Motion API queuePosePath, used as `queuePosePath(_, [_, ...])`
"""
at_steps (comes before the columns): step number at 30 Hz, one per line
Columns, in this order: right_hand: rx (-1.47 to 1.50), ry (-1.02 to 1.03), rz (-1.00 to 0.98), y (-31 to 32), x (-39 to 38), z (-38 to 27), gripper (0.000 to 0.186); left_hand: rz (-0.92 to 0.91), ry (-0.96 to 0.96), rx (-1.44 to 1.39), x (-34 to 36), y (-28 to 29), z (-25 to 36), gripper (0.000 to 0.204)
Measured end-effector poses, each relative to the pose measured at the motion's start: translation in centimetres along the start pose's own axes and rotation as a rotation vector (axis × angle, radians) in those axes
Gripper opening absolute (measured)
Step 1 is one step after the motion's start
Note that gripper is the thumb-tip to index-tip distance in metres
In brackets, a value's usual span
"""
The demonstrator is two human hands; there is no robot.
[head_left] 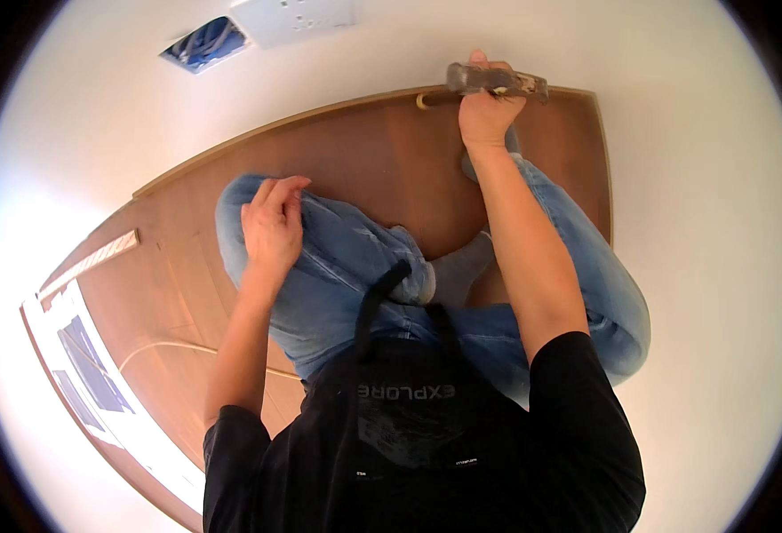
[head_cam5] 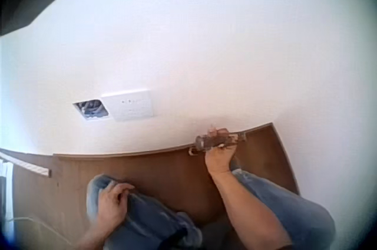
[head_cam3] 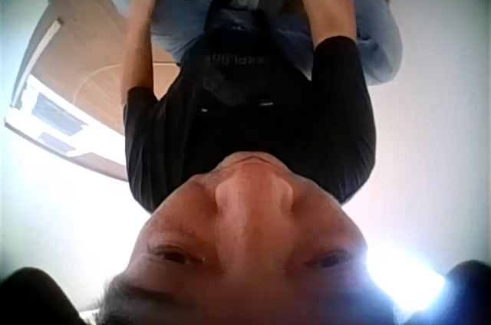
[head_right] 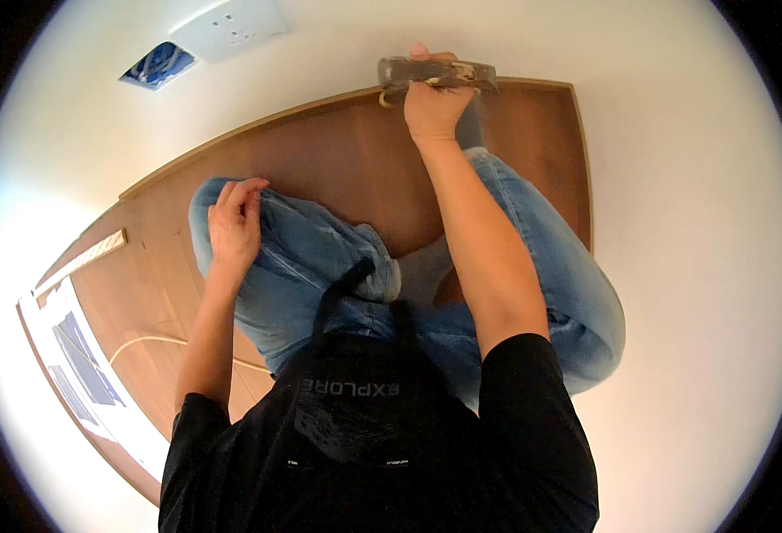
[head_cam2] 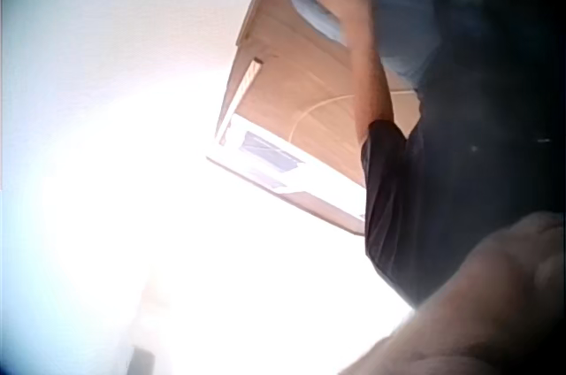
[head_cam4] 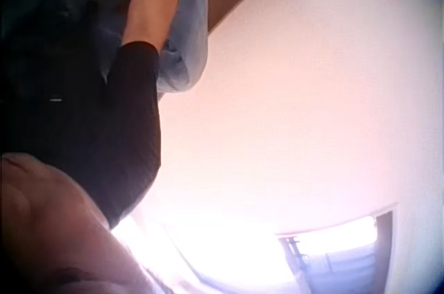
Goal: The person positions wooden baseboard trim against a wall and secures it using a hammer and a nail gun while sitting on the floor.
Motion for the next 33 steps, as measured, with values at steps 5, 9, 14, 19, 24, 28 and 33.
queuePosePath(5, [0.241,-0.521,0.181,5.2,-3.1,0.4,0.018,0.072,0.098,-0.3,3.1,-2.1,-1.6,0.023])
queuePosePath(9, [0.257,-0.919,0.229,6.6,-5.5,0.8,0.019,-0.103,0.13,-0.483,8.2,-4.7,-0.1,0.026])
queuePosePath(14, [0.196,-1.324,0.048,7.9,-9.6,0.4,0.02,-0.383,0.258,-0.817,13.4,-12.3,0.0,0.026])
queuePosePath(19, [0.123,-1.515,-0.1,6.8,-12.8,-0.1,0.02,-0.396,0.447,-0.892,12.8,-17.5,-2.4,0.028])
queuePosePath(24, [0.025,-1.641,-0.284,7.2,-13.4,-0.3,0.022,-0.428,0.485,-1.029,14.0,-19.1,-3.0,0.028])
queuePosePath(28, [-0.221,-1.666,-0.491,7.2,-11.7,-2.5,0.022,-0.395,0.468,-1.116,15.0,-20.9,-5.1,0.029])
queuePosePath(33, [-0.448,-1.648,-0.732,7.8,-9.8,-4.3,0.027,-0.399,0.471,-1.136,15.4,-21.0,-4.7,0.03])
Point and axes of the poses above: each hand's wrist, its own x-axis towards the middle knuckle, its own y-axis out of the back of the hand, z = x × y, the point moved 2 cm from there along x, towards the middle knuckle, and after that the axes turned 12 degrees about -y, right-handed, at the moved point
